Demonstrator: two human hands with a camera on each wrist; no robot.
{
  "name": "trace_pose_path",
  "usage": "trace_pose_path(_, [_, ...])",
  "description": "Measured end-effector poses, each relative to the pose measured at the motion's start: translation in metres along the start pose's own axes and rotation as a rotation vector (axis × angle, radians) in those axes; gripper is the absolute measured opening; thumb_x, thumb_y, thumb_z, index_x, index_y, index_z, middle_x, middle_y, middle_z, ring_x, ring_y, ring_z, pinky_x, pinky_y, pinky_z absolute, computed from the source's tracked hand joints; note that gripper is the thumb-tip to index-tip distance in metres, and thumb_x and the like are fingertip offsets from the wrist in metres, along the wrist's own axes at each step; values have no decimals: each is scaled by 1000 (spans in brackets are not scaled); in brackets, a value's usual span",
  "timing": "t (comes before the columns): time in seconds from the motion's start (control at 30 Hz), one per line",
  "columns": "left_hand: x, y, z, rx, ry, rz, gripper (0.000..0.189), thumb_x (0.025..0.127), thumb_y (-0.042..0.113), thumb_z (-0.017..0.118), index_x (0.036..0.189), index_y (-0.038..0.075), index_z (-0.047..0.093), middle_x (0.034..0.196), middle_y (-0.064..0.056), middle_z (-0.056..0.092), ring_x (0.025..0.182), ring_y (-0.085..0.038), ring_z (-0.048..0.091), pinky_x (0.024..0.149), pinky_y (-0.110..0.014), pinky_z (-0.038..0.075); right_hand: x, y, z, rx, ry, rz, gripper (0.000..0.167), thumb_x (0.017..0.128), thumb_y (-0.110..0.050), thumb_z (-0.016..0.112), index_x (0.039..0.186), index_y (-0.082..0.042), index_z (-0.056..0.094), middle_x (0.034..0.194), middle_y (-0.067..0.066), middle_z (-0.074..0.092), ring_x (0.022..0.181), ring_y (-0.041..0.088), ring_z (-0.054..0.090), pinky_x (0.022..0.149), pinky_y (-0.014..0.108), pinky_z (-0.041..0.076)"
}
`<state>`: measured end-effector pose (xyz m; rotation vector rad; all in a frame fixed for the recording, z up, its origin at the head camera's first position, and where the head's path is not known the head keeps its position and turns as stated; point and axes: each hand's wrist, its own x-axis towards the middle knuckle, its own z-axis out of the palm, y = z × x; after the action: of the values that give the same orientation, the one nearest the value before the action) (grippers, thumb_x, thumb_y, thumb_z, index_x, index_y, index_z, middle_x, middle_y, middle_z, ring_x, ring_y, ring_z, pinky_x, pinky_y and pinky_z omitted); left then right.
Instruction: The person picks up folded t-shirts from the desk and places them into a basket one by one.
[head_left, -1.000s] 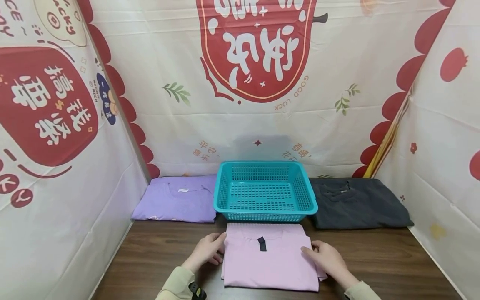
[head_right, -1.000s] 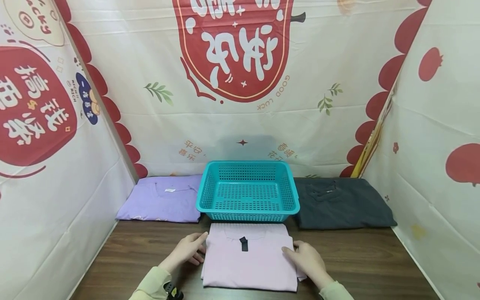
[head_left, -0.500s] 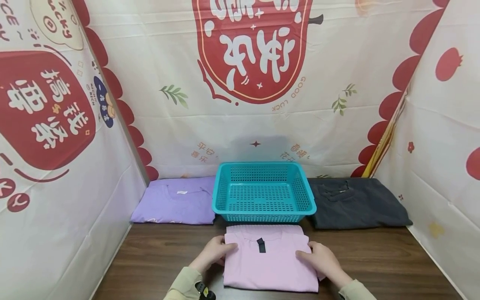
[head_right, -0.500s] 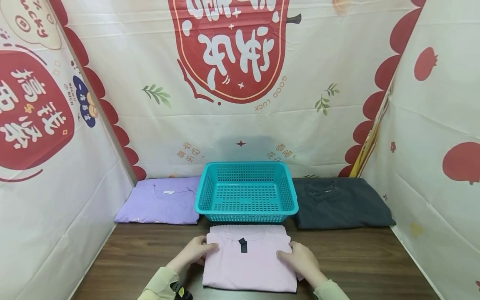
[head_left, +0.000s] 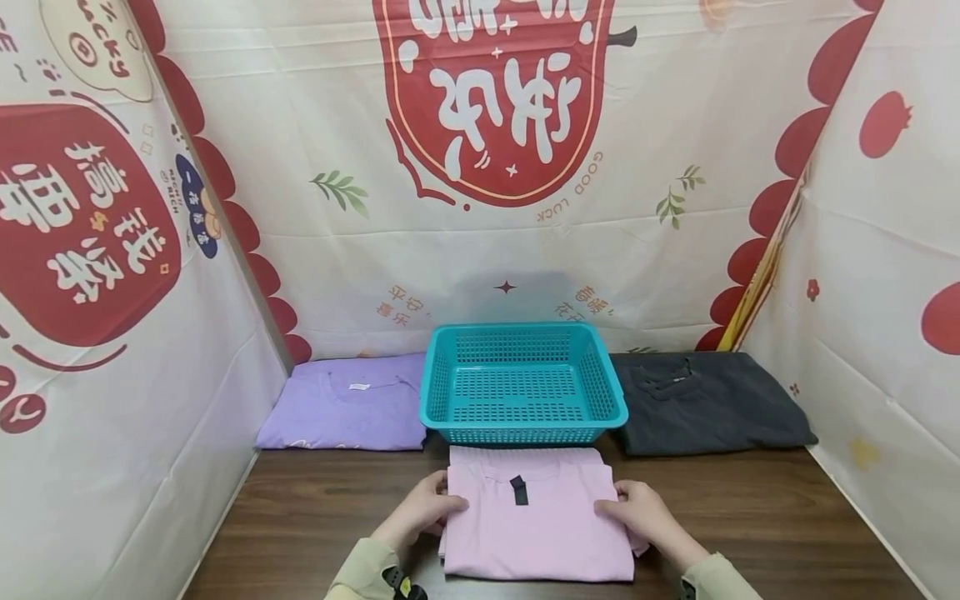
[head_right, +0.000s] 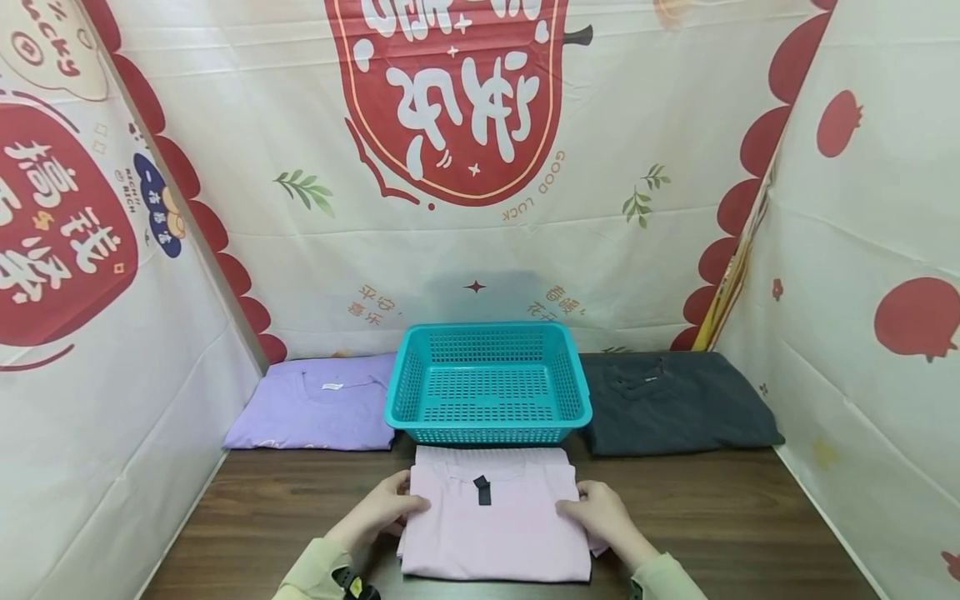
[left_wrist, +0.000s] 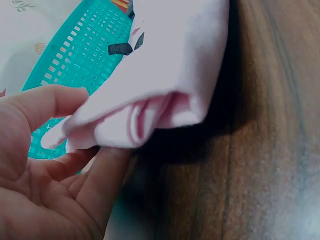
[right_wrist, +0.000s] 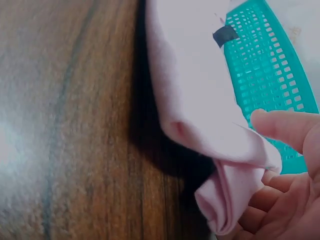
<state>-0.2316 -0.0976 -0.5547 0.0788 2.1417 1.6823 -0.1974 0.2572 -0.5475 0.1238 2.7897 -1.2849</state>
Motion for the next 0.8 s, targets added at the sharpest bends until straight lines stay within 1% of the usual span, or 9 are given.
trace_pose_path(0.17, [-1, 1, -1, -1, 5, 17, 59, 80, 4, 67, 133, -10, 42, 82, -9, 64, 64, -19, 63, 54, -40, 56, -3, -1, -3, 73, -27, 1, 27, 78, -13, 74, 92, 9, 67, 73, 4, 63, 64, 16, 57, 56, 30, 50])
trace_pose_path(0.33, [-3, 6, -1, -17, 3, 42, 55, 79, 0, 66, 129, -9, 45, 77, -8, 62, 61, -17, 63, 51, -38, 56, -3, -3, -4, 139, -55, -6, 29, 80, -12, 72, 96, 11, 65, 75, 5, 64, 64, 16, 58, 55, 31, 51])
trace_pose_path(0.6, [-5, 8, -1, -19, 6, 61, 54, 78, 0, 67, 127, -9, 47, 74, -7, 61, 59, -16, 62, 50, -36, 55, -5, -5, -7, 170, -76, -42, 29, 81, -12, 72, 96, 12, 64, 73, 5, 64, 63, 16, 59, 54, 31, 51])
trace_pose_path(0.7, [-7, 8, -2, -26, 6, 77, 53, 78, 0, 67, 126, -9, 47, 74, -7, 61, 59, -16, 62, 49, -36, 55, -8, -7, -12, 177, -98, -50, 29, 82, -12, 71, 97, 11, 63, 72, 5, 64, 62, 17, 59, 53, 31, 51])
trace_pose_path(0.8, [-11, 10, -5, -45, -1, 97, 54, 78, 0, 67, 127, -9, 47, 74, -7, 62, 59, -16, 62, 49, -35, 55, -11, -8, -18, 160, -112, -58, 29, 83, -13, 71, 98, 11, 63, 71, 4, 63, 61, 16, 58, 51, 30, 50])
